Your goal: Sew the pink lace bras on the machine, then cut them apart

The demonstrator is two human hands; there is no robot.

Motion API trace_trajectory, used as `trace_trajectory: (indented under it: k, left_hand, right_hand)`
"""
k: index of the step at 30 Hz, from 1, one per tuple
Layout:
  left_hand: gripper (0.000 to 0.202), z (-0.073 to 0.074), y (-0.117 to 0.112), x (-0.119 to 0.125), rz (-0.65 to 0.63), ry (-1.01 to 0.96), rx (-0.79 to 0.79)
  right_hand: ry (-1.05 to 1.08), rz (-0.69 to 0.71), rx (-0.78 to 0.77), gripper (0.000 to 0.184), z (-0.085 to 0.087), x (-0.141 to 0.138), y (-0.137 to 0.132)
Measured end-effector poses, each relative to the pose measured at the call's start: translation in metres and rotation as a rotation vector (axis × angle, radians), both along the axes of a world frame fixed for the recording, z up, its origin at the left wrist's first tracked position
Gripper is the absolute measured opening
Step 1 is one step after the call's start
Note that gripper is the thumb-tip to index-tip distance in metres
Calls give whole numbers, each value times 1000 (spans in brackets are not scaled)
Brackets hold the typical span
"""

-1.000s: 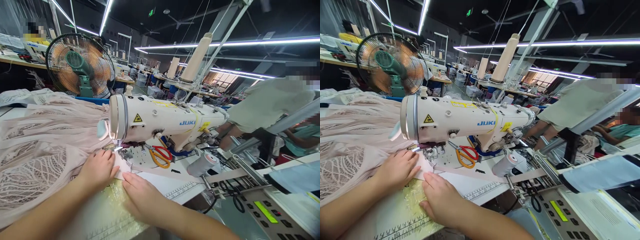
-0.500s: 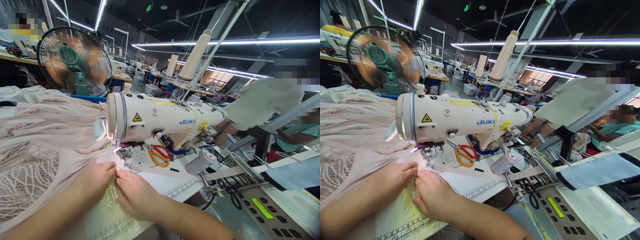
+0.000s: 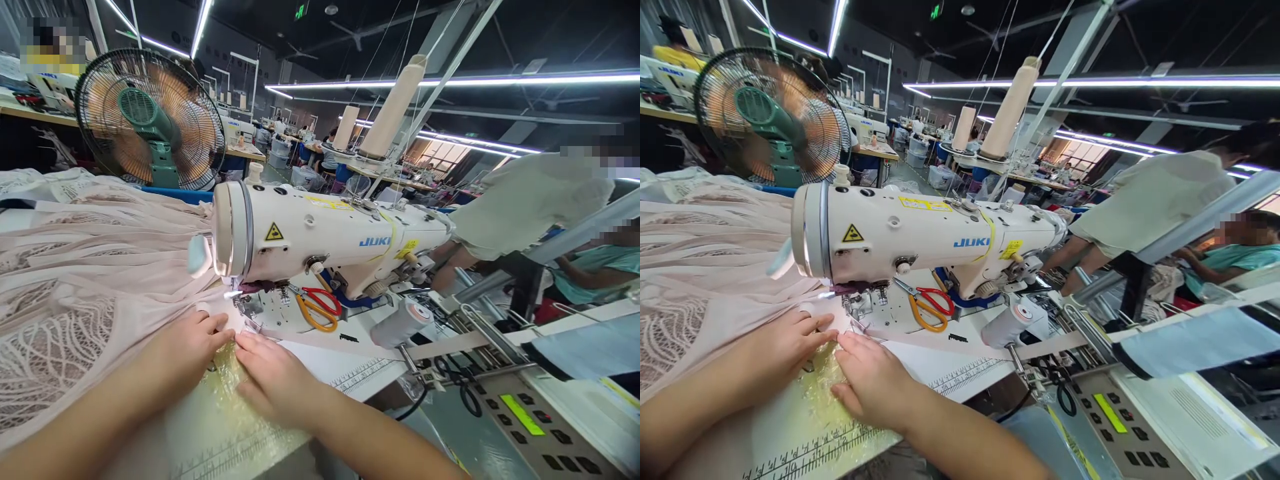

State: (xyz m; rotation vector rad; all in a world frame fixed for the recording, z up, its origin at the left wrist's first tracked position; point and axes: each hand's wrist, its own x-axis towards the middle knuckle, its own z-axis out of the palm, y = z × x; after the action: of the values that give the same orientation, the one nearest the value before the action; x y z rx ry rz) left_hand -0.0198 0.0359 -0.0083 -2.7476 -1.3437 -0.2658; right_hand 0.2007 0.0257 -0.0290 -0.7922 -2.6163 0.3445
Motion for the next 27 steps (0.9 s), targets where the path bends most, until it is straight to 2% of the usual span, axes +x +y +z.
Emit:
trace_trajectory:
  k: [7, 13, 20, 27]
  left_hand:
    - [54, 1, 6, -7, -4, 111, -49]
    - [61, 0, 9, -11, 4, 94, -62]
    - [58, -1, 11, -14, -1, 69, -63]
    - [56, 6, 11, -10, 50, 121, -76]
  right_hand:
    - [67, 11, -28, 29, 2, 0, 2]
    - [49, 13, -45, 28, 4, 0, 1]
    - [45, -1, -47, 28, 4, 0, 0]
    - [62, -10, -20, 30, 0, 1, 1]
